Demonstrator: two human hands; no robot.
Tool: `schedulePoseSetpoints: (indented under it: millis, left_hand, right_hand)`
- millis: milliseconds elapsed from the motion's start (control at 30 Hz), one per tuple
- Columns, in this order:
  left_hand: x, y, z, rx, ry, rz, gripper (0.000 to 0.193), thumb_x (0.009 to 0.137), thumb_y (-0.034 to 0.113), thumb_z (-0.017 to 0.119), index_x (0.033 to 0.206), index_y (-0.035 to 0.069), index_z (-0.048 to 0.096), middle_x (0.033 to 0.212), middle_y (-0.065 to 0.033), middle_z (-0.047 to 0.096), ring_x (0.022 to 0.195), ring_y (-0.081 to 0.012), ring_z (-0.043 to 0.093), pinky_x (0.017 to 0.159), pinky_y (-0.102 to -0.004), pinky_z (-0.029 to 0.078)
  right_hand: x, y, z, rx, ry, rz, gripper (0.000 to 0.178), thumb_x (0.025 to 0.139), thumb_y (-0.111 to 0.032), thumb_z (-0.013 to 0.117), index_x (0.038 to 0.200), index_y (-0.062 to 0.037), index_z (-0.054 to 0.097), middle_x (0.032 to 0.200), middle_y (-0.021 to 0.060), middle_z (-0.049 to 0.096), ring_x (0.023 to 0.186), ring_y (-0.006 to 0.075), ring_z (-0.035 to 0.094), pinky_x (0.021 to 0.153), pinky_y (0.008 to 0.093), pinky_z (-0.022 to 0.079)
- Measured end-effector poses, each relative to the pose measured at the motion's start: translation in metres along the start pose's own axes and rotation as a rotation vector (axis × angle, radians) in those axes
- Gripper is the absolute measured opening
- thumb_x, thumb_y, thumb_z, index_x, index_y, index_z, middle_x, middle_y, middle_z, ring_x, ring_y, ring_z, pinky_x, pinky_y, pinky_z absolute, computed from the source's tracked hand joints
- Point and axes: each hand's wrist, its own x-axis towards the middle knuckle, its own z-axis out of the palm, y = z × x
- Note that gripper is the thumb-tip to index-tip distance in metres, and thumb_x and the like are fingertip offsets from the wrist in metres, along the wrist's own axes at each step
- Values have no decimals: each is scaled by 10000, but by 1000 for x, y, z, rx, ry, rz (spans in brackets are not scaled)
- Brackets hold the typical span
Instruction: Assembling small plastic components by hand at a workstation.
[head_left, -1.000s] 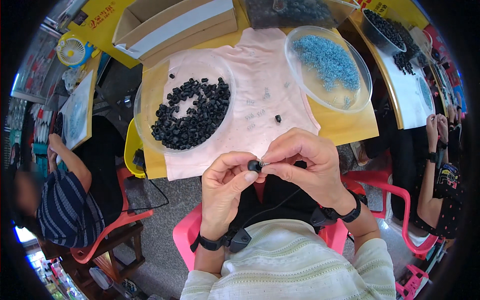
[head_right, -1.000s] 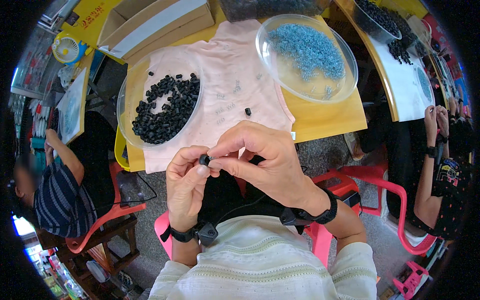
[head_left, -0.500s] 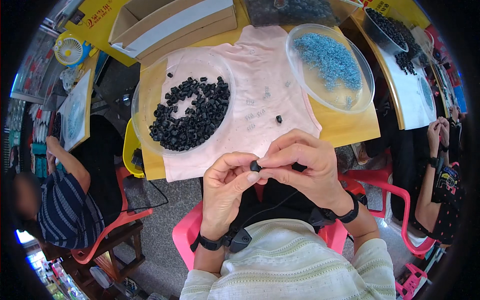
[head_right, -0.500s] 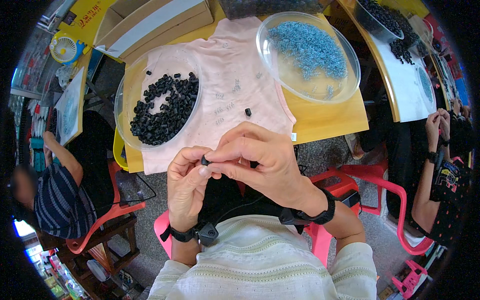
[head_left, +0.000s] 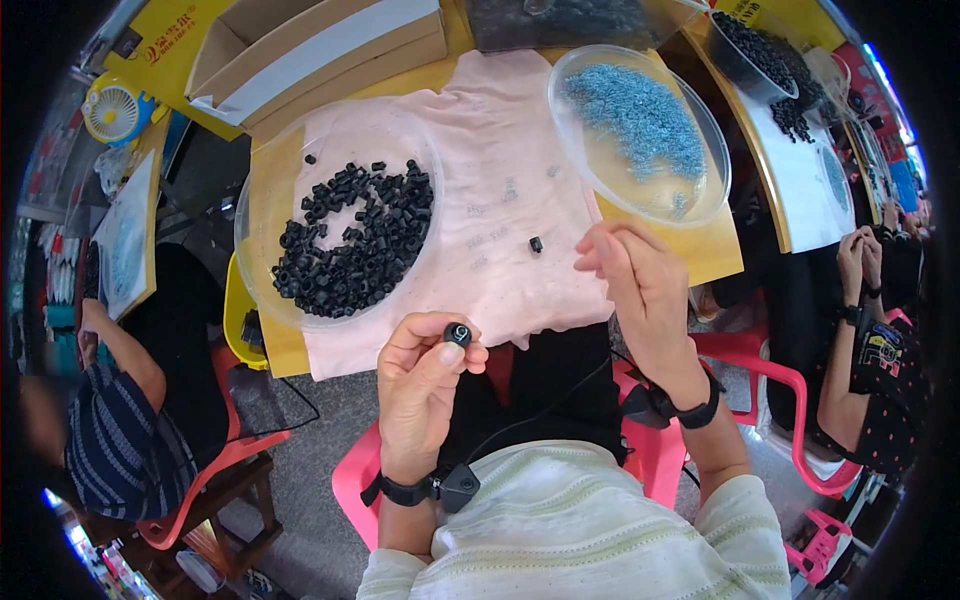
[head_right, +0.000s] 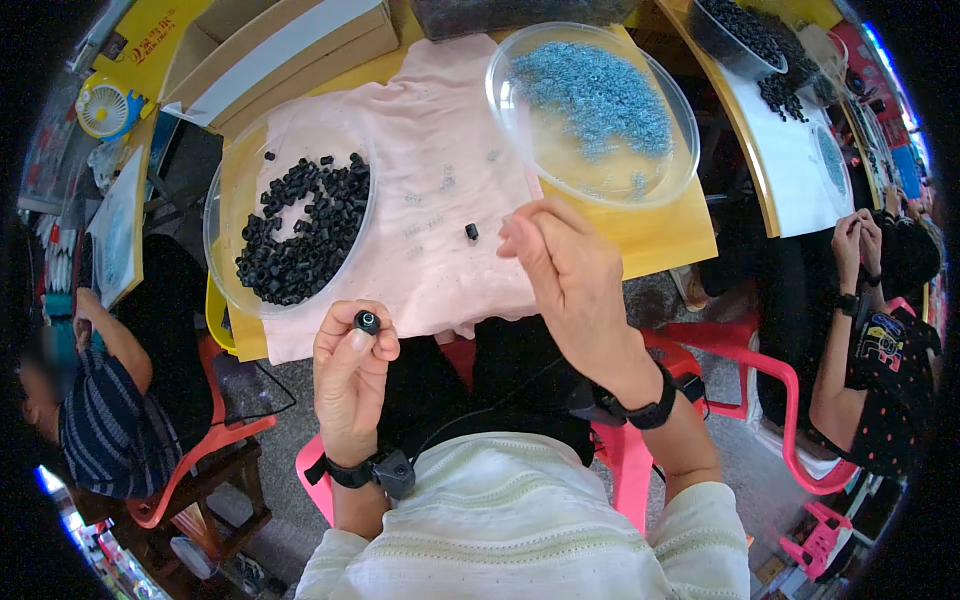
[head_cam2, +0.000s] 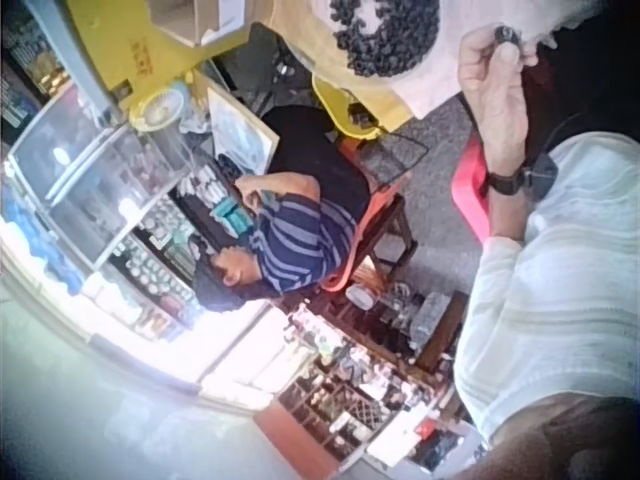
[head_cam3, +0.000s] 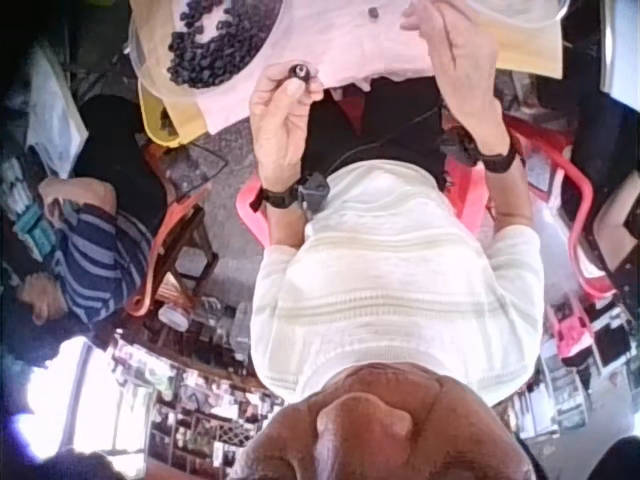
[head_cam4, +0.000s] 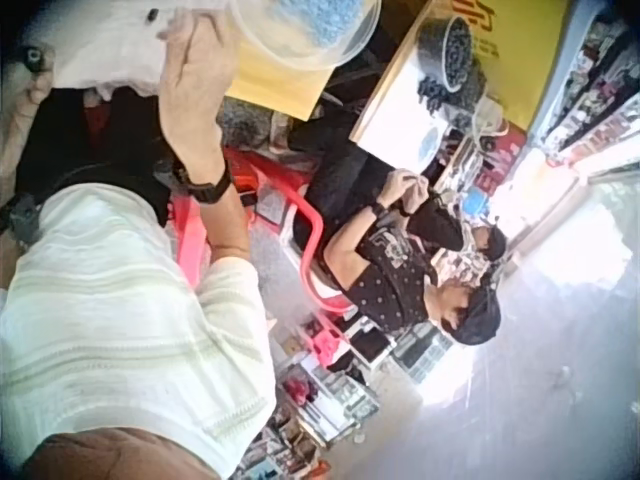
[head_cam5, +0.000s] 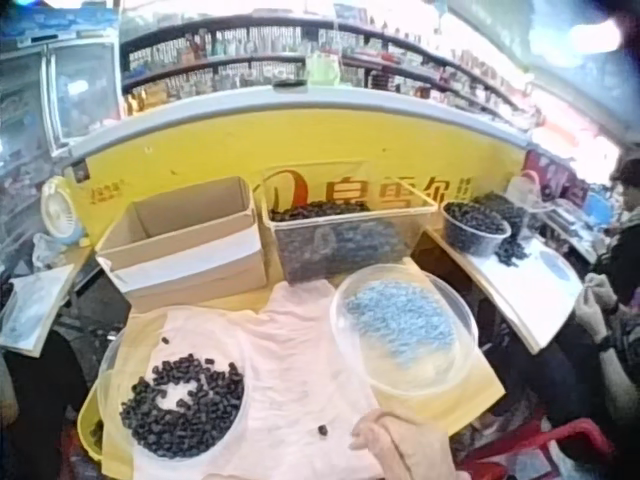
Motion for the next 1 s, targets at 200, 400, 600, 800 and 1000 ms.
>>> schedulePoseSetpoints:
  millis: [200, 400, 600, 800, 1000]
  left_hand:
    - [1, -3, -3, 3, -12, -15, 204, 897, 47, 650, 1079, -34, 607, 1017, -146, 668, 848, -178, 677, 765, -305, 560]
    - [-3, 0, 0, 32, -23, 12, 200, 895, 41, 657, 1074, -33, 604, 1005, -145, 669, 853, -181, 680, 764, -308, 566]
    - [-9, 0, 3, 36, -9, -2, 188, 908, 37, 650, 1075, -35, 604, 1002, -144, 675, 862, -184, 684, 780, -311, 571]
    - [-11, 4, 7, 14, -22, -17, 247, 926, 42, 633, 1154, -46, 601, 1018, -144, 685, 896, -192, 695, 811, -317, 580]
    - [-12, 5, 15, 30, -33, 20, 245, 937, 59, 636, 1154, -50, 602, 1027, -153, 693, 902, -204, 703, 815, -319, 586]
  right_hand:
    - [6, 15, 16, -230, 35, -163, 124, 937, -95, 600, 1002, 5, 632, 947, 149, 638, 799, 299, 652, 695, 366, 509]
    - [9, 13, 23, -230, -110, -26, 158, 891, -106, 640, 1036, -43, 644, 930, 126, 617, 833, 304, 646, 712, 384, 510]
    - [11, 24, 31, -365, -113, -160, 175, 866, -106, 639, 1035, -65, 650, 887, 116, 603, 824, 317, 640, 716, 403, 517]
    - [9, 26, 30, -326, -122, -126, 177, 838, -55, 655, 1014, -49, 664, 887, 110, 629, 804, 288, 651, 708, 381, 522]
    - [5, -35, 2, 329, -357, 276, 146, 891, -60, 683, 1022, 1, 699, 887, 43, 710, 719, 71, 644, 604, 230, 509]
